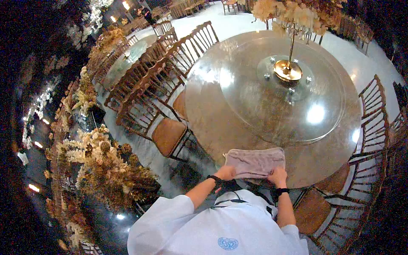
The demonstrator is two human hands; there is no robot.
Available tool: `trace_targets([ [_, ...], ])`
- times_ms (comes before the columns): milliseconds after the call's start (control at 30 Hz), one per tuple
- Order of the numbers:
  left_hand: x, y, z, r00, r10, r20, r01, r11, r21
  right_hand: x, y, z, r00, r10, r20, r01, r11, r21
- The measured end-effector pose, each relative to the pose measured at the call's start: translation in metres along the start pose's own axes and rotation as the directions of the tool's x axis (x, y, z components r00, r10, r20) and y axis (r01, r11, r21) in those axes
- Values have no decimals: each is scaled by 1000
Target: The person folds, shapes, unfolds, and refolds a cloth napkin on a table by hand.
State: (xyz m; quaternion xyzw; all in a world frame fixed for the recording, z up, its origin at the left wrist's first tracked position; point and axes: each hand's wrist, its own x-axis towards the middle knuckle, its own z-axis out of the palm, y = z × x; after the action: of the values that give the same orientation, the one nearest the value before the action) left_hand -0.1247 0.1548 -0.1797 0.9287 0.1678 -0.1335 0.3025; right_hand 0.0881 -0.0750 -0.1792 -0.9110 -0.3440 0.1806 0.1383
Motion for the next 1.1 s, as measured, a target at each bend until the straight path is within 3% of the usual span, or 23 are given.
trace_targets([
  [100,-3,4,0,997,-78,8,77,997,17,-1,-2,-2,1000,-1,19,1,999,-33],
  [433,-13,11,6,992,-91,-92,94,995,30,-1,3,-1,999,-15,43,16,1000,-25],
  [533,-15,14,4,992,-74,-106,81,994,67,-1,10,-2,992,-118,37,116,993,33],
  [633,-12,11,14,987,-138,-87,144,988,60,3,20,6,996,-91,15,87,980,179],
  [700,-11,6,23,988,-90,-129,91,996,3,3,22,4,993,-77,86,55,971,232],
  [733,-9,5,24,990,-121,-67,121,993,5,4,22,4,992,-87,89,64,971,232],
  [933,-13,17,19,980,-186,-70,187,982,2,8,27,9,993,-76,95,61,986,152],
  [1100,-12,6,27,989,-100,-111,100,995,-3,6,25,5,994,-97,46,85,974,212],
])
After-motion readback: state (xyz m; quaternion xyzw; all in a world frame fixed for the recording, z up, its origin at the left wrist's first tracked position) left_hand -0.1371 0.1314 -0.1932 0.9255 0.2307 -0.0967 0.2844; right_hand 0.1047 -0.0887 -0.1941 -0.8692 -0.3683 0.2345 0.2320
